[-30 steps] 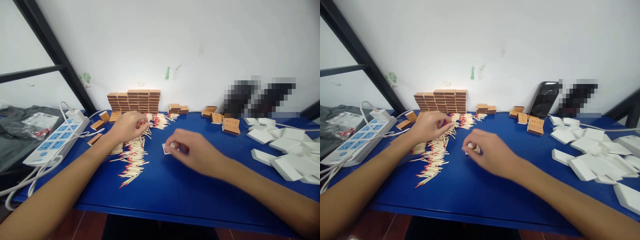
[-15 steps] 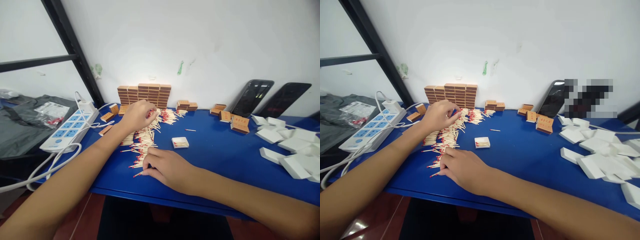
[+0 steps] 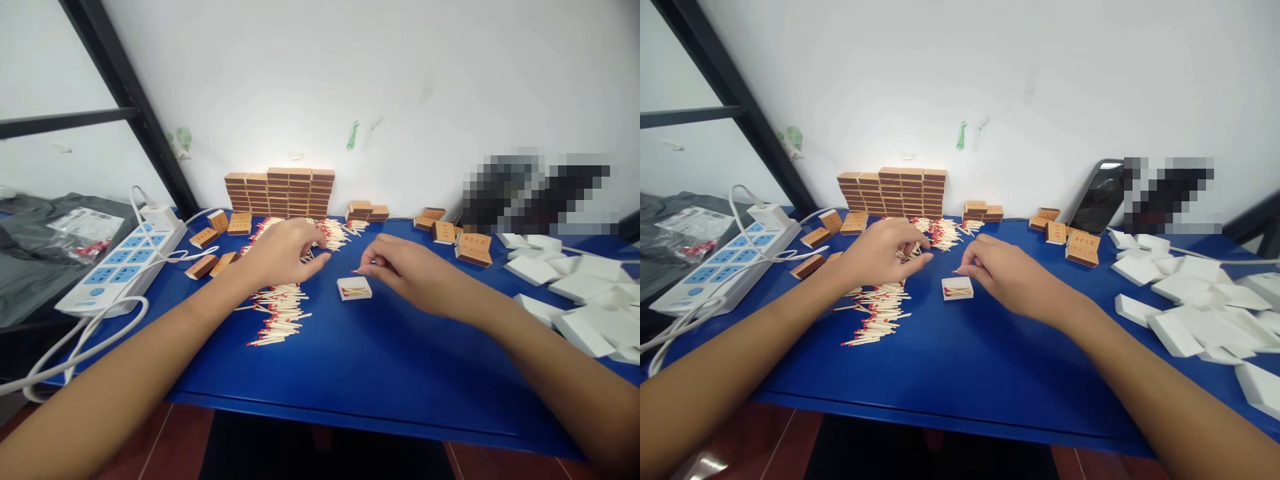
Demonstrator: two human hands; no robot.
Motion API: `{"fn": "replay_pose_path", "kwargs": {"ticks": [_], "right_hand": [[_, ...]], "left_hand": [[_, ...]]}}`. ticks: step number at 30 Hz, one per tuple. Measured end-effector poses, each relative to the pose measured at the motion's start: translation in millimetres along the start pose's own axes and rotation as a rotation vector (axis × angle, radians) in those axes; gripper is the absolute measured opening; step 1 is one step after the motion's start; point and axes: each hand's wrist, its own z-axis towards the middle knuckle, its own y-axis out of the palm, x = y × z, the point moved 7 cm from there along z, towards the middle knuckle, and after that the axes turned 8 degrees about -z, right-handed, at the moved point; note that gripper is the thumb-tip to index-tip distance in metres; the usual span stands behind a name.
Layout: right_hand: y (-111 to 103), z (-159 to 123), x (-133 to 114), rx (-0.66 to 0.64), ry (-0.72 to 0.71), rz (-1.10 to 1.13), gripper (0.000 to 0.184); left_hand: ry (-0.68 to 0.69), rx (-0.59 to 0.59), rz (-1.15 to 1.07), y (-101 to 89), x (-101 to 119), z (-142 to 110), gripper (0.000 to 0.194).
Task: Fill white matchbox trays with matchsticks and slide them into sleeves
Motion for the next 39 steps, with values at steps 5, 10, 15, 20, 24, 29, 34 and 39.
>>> {"fn": "replay_pose_path", "kwargs": {"ticks": [5,10,15,20,24,29,34,39], "right_hand": [[16,4,5,-0.052,0.046,0.025,0.02],[26,6,-5,-0.074,0.017,0.065,0.022],[-4,14,29,0.148,0.117,-0.029,0.024],[6,19,72,-0.035,0.212,-0.083,0.026],[16,16,65,-0.128,0.168,-0.064,0.021],[11,11,21,-0.077,0.037,0.05,0.023],[5,8,-1,-0.02,-0.014,0.09,0.017],[11,-1,-41,0.118,-0.103,0.282,0.009]], "left_hand": [[-0.007,-0.099,0.039,17.1,2,-2,0.021],[-0.026,-0.115,0.068,20.6,-2,-2,0.023],[-0.003,-0.151,-0.018,23.5,12,-2,0.046],[-0.003,-0.227,-0.061,33.8,22,-4,0.062],[-0.007,-0.236,-0.083,38.0,22,-5,0.046],[0.018,-0.223,-0.116,40.7,25,-5,0.029],[0.044,-0.206,-0.088,39.5,26,-4,0.028],[0.024,-0.185,-0.028,36.1,16,-2,0.02]]}}
